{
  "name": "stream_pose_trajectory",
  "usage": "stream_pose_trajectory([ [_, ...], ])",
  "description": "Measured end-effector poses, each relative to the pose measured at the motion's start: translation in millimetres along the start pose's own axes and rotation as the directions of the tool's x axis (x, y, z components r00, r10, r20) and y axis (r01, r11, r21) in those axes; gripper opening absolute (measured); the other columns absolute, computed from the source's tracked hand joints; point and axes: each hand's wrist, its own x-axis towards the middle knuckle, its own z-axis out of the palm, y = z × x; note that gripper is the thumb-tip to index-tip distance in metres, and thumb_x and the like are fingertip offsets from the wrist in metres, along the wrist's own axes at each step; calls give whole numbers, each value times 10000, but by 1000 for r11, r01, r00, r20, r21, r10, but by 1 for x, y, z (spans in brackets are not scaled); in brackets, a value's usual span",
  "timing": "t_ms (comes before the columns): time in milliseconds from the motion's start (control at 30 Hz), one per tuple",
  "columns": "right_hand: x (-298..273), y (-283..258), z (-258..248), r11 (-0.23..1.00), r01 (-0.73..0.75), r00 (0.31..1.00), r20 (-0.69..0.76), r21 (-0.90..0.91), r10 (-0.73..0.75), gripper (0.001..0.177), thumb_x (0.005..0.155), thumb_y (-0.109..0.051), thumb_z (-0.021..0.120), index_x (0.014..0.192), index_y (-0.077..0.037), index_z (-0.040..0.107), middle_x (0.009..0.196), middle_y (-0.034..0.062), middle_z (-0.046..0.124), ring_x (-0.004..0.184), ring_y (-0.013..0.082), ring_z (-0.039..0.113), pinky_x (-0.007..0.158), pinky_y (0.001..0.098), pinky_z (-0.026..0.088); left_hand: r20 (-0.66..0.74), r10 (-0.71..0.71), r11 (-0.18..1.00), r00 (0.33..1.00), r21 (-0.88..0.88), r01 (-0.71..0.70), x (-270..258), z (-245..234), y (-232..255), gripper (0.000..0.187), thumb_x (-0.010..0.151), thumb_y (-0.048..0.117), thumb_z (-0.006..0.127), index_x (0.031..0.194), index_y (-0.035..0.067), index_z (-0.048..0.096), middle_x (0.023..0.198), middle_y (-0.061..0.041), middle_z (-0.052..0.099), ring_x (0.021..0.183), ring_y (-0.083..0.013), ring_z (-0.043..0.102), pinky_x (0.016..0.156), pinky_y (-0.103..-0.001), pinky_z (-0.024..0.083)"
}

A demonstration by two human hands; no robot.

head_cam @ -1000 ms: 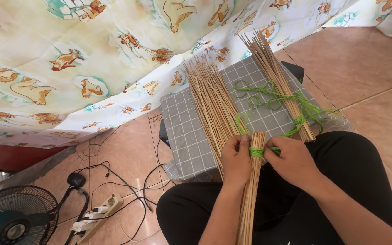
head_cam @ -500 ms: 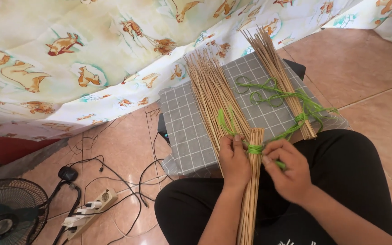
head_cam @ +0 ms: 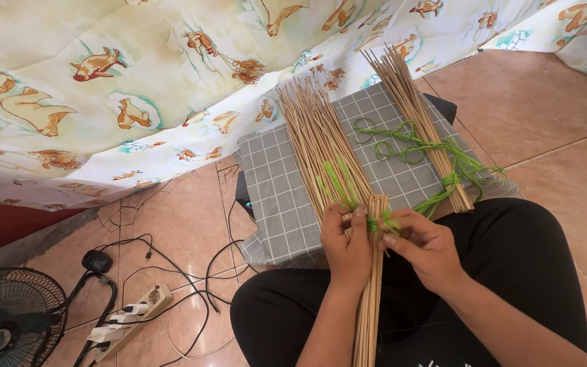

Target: Gathering thin wooden sticks into bundles and tying them securely with green plastic strips.

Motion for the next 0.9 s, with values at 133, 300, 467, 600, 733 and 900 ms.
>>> stream_pose_trajectory([
  [133,-7,17,-3,998,-30,999,-41,-57,28,163,847,103,691,990,105,768,958,223,744,611,174,683,622,378,609,-20,80,996,997,49,-79,-2,-5,11,179,1027,187,611,942,44,679,966,-76,597,885,-195,632,771,-373,528],
  [300,-12,29,5,988,-72,986,-161,-137,50,196,903,48,658,1056,69,778,987,169,730,491,147,659,556,342,588,106,198,937,974,270,-220,-6,-15,23,147,983,172,689,931,79,791,829,-34,617,715,-194,682,614,-294,542],
  [467,-17,34,3,991,-120,989,-81,61,125,168,928,90,625,1057,28,713,1177,86,649,736,156,623,642,268,579,208,410,731,888,508,-456,-9,-21,39,164,845,73,757,1006,63,788,928,-19,689,728,-162,651,637,-285,537],
  [600,-19,37,4,984,-168,983,-60,52,171,316,906,110,606,1199,43,706,1324,83,598,889,162,658,717,248,585,275,462,656,843,534,-533,-13,-20,43,179,798,29,792,971,79,789,887,11,680,732,-148,608,631,-277,525],
  [733,-20,33,10,946,-87,996,-29,-313,82,336,875,46,646,1192,-13,739,1293,42,616,808,89,601,684,218,513,313,473,645,824,515,-565,-19,-17,43,221,776,13,792,991,61,791,895,-5,694,739,-152,606,644,-277,528],
  [900,-19,35,19,869,189,976,-13,-457,-219,224,915,2,646,1120,-21,731,1279,115,648,1022,161,664,834,247,566,285,449,721,847,444,-531,-21,-17,46,254,743,-40,759,978,52,785,887,-16,716,719,-150,604,633,-266,525],
])
